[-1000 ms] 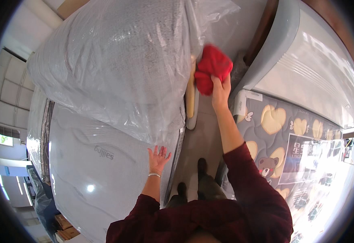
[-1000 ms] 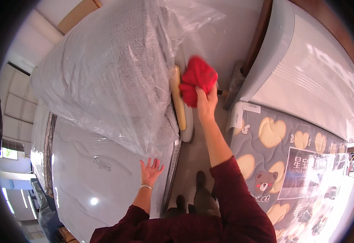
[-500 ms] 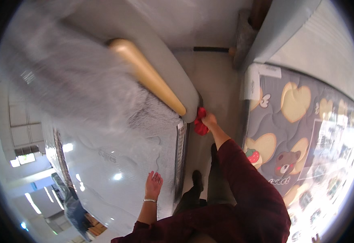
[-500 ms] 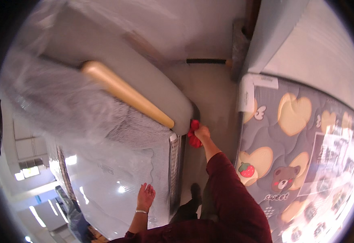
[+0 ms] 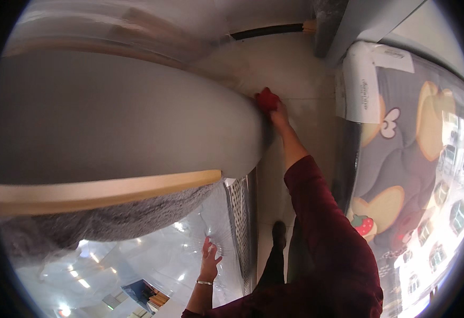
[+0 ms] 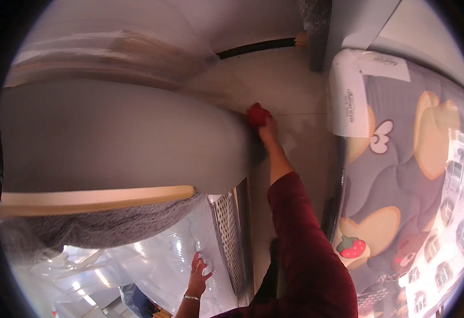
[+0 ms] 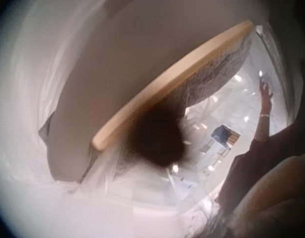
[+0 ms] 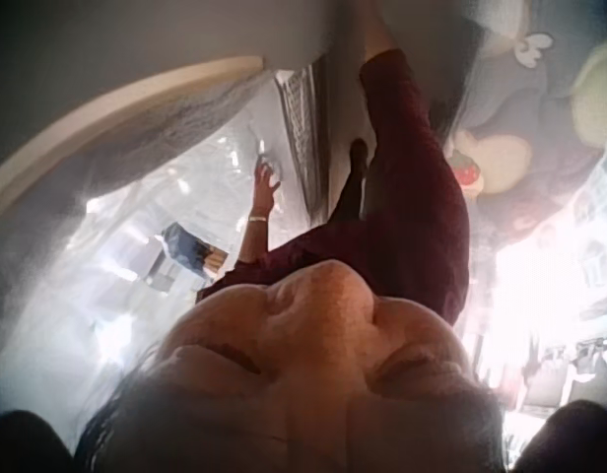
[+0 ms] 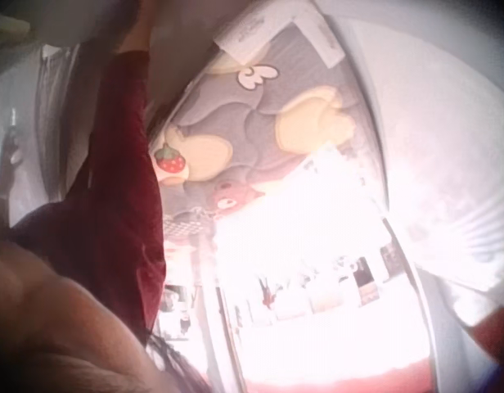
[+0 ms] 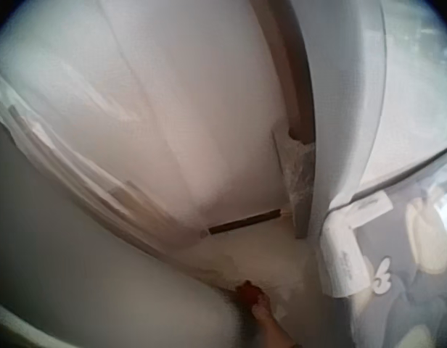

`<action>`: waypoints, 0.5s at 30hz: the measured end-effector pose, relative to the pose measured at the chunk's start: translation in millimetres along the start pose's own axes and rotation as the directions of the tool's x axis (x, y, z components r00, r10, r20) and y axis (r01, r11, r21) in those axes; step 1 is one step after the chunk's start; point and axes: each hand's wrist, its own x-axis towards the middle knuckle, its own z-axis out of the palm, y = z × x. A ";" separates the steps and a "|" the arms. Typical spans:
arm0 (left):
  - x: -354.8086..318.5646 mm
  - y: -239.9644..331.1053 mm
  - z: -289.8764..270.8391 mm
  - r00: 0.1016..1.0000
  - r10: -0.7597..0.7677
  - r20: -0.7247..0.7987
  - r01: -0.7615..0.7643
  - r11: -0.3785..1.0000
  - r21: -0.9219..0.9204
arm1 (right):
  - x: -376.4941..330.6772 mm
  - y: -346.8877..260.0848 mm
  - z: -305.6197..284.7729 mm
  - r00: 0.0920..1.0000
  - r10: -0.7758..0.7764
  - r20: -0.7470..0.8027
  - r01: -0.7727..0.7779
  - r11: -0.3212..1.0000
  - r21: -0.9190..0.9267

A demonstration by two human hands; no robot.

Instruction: The person wipes the plastic-wrapped surfaces of several mattresses and a headboard with a red cloth. The person moves between different mattresses, wiping the top and sides, and also cleans the headboard area.

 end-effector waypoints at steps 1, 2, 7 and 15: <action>3.0 -1.8 -1.0 1.000 -0.002 0.018 0.001 0.998 0.055 | -4.0 26.3 -0.4 0.997 0.074 -0.011 -0.073 0.997 0.032; 4.9 -7.1 -2.9 0.997 0.052 0.057 -0.060 0.988 0.145 | -9.0 50.7 -1.7 0.989 0.145 -0.018 -0.143 0.988 0.062; 22.3 -10.7 -6.2 0.962 0.183 0.204 -0.243 0.913 0.327 | -46.5 132.7 -26.3 0.767 0.637 -0.068 -0.610 0.759 0.229; 26.5 -28.7 -16.7 0.927 0.292 0.236 -0.359 0.873 0.330 | -163.2 -39.7 3.2 0.960 -0.092 -0.265 0.137 0.978 0.159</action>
